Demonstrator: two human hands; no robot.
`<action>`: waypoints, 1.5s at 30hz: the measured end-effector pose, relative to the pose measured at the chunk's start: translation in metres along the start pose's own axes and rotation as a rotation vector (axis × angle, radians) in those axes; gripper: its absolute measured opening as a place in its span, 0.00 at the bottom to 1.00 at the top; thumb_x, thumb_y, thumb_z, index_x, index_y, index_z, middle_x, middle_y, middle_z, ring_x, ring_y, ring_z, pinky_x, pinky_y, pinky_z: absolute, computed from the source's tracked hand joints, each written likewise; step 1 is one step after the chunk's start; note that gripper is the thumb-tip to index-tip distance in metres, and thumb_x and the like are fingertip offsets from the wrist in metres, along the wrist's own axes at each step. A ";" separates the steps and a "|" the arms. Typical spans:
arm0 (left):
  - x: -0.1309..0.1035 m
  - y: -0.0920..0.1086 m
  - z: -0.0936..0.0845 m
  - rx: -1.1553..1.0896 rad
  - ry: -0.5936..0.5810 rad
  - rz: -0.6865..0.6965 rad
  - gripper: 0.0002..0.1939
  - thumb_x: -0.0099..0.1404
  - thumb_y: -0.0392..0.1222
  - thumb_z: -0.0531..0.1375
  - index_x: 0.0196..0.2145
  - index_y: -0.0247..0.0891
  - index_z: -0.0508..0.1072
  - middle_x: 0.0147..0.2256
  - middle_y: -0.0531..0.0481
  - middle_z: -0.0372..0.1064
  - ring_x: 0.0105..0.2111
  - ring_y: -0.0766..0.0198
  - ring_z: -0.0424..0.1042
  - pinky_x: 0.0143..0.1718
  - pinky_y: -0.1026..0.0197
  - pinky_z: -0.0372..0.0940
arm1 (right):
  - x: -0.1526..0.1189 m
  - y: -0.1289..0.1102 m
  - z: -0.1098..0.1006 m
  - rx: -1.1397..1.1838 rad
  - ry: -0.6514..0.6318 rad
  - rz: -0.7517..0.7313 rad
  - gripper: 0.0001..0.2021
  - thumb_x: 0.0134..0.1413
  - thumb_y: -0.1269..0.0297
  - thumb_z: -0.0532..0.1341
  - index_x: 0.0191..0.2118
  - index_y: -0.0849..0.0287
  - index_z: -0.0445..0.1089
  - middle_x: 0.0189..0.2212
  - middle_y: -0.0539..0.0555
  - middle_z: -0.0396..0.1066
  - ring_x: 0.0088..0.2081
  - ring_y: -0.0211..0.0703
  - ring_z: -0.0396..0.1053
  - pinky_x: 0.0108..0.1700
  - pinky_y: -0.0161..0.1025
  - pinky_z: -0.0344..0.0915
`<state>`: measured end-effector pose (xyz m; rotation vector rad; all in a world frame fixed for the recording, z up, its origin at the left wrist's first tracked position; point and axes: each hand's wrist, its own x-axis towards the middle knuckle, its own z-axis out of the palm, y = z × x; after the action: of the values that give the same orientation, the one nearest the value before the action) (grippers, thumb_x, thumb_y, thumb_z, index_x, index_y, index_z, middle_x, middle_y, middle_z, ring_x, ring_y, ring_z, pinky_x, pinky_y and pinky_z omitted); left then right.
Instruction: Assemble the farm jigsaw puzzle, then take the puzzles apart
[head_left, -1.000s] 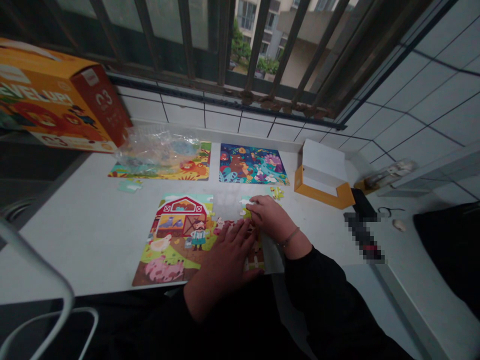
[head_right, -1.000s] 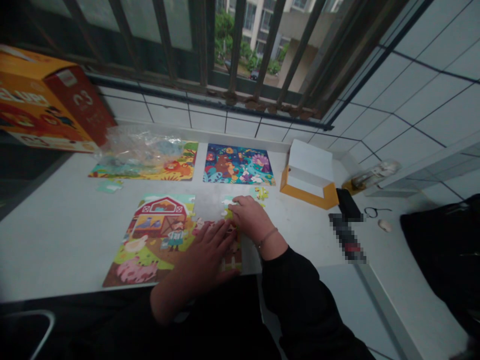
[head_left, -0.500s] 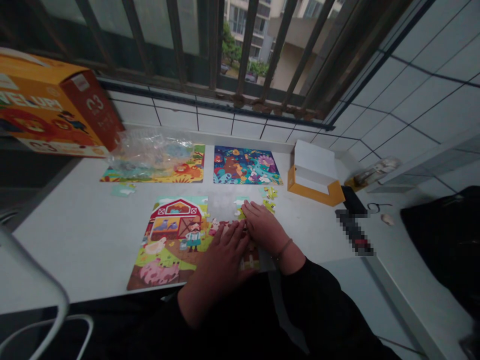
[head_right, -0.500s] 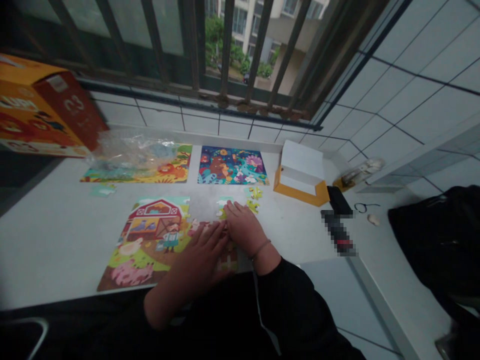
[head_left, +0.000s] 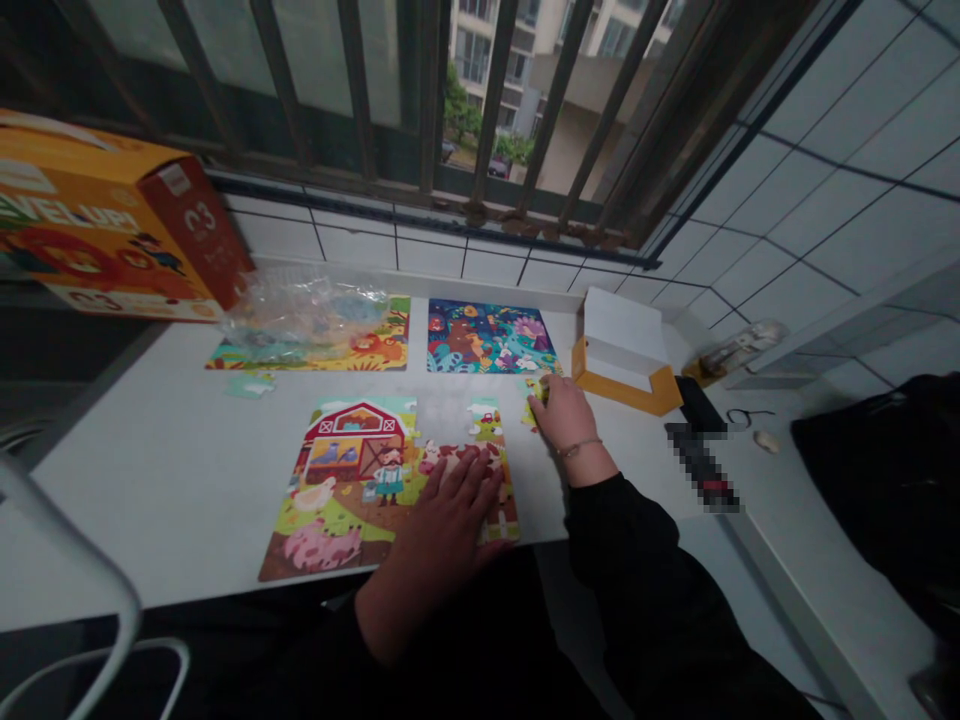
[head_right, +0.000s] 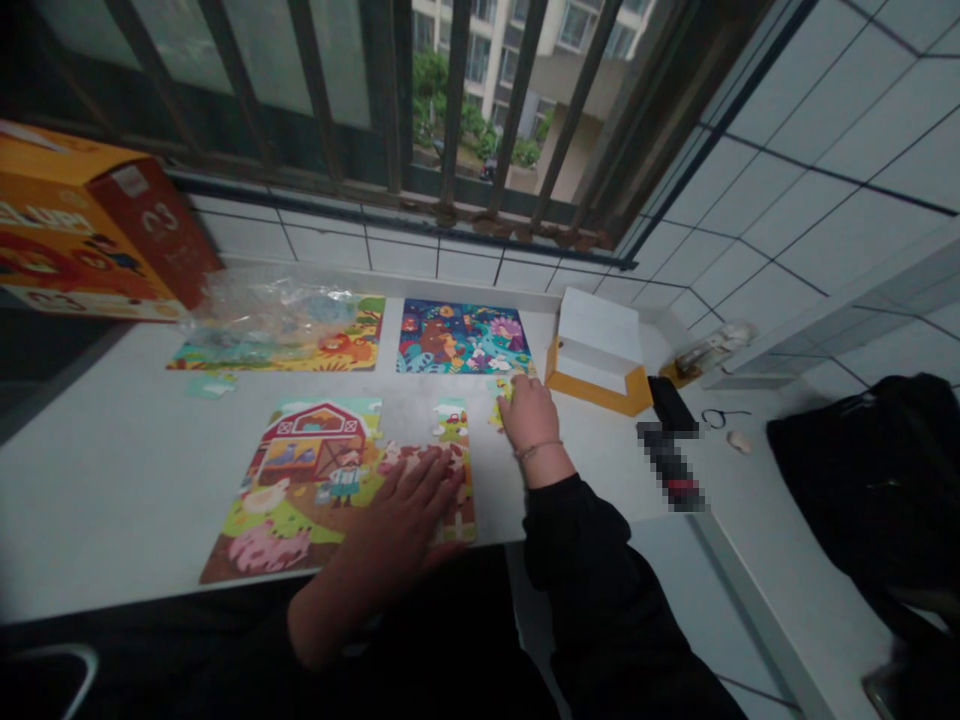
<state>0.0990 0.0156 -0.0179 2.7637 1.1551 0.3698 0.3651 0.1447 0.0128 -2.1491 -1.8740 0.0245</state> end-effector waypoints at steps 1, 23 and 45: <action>0.000 0.001 0.000 -0.005 0.004 -0.008 0.46 0.75 0.68 0.58 0.79 0.39 0.55 0.79 0.38 0.49 0.79 0.41 0.47 0.77 0.32 0.47 | 0.001 0.003 0.002 0.027 -0.003 -0.001 0.18 0.67 0.60 0.67 0.58 0.62 0.73 0.51 0.68 0.76 0.53 0.61 0.74 0.57 0.52 0.70; -0.003 0.009 -0.017 -0.194 0.110 0.060 0.21 0.77 0.47 0.63 0.63 0.37 0.74 0.62 0.39 0.76 0.66 0.45 0.71 0.72 0.41 0.63 | -0.050 -0.065 0.010 0.594 -0.168 -0.723 0.16 0.56 0.77 0.69 0.49 0.55 0.79 0.52 0.58 0.77 0.55 0.50 0.74 0.61 0.50 0.72; -0.004 0.011 -0.023 -0.186 0.106 0.071 0.11 0.77 0.41 0.61 0.54 0.39 0.76 0.52 0.42 0.78 0.57 0.49 0.75 0.67 0.43 0.68 | -0.034 -0.100 0.031 0.546 -0.219 -0.842 0.14 0.65 0.74 0.67 0.52 0.54 0.83 0.58 0.59 0.78 0.60 0.50 0.74 0.65 0.51 0.69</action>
<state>0.0973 0.0053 0.0053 2.6556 0.9901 0.6053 0.2570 0.1290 0.0002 -0.9472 -2.3875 0.5358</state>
